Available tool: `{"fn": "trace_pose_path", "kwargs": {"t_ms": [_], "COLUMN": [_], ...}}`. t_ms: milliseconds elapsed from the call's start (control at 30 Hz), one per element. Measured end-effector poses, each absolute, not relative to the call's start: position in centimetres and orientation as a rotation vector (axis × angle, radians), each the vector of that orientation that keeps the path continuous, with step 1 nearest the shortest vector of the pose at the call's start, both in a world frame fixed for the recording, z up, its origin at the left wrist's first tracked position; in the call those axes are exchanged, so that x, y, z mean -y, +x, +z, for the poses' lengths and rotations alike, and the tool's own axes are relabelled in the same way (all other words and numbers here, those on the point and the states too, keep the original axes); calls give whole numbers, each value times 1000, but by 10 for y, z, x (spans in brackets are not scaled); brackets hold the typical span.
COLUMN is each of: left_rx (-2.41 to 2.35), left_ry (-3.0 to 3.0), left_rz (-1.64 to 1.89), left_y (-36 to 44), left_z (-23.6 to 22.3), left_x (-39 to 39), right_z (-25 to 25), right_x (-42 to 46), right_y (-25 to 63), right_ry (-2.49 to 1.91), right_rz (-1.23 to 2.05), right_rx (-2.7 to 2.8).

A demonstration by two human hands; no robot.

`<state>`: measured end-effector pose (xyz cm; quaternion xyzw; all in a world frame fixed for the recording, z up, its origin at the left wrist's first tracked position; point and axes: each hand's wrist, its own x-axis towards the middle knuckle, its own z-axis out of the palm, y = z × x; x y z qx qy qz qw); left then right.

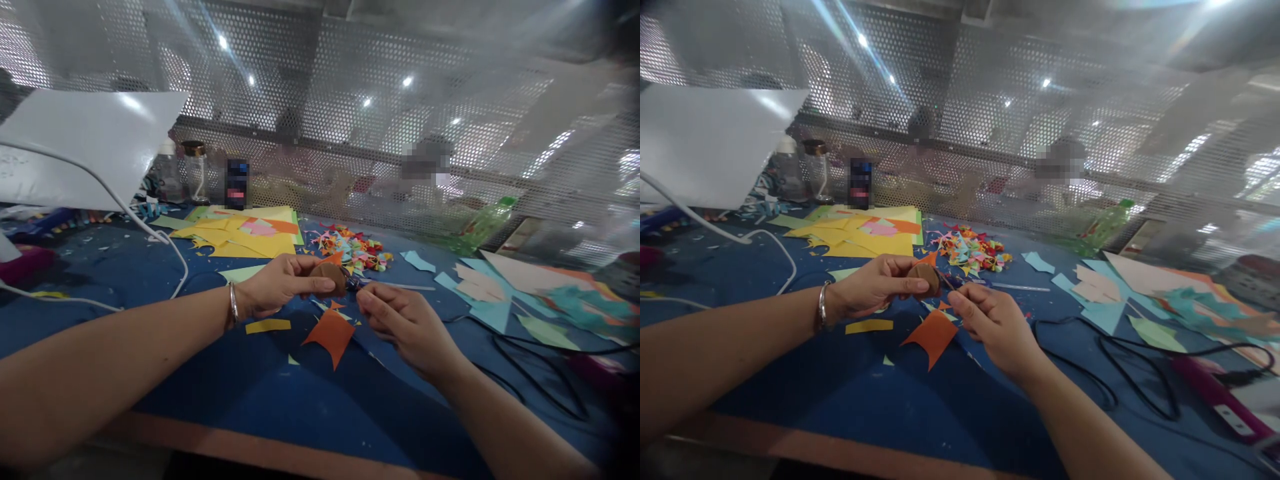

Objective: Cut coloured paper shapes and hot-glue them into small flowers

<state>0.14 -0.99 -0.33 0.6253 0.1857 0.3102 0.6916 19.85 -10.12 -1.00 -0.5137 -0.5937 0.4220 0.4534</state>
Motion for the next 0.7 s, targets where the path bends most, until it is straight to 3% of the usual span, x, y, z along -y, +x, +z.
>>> {"fn": "trace_pose_path", "kwargs": {"t_ms": [700], "left_rx": [-397], "left_ry": [1514], "left_rz": [654], "left_y": [-2], "left_z": [-4], "left_x": [5], "right_z": [-12], "right_x": [100], "right_y": [204], "right_ry": [-1258], "right_rz": [1070], "right_rx": [1504]}}
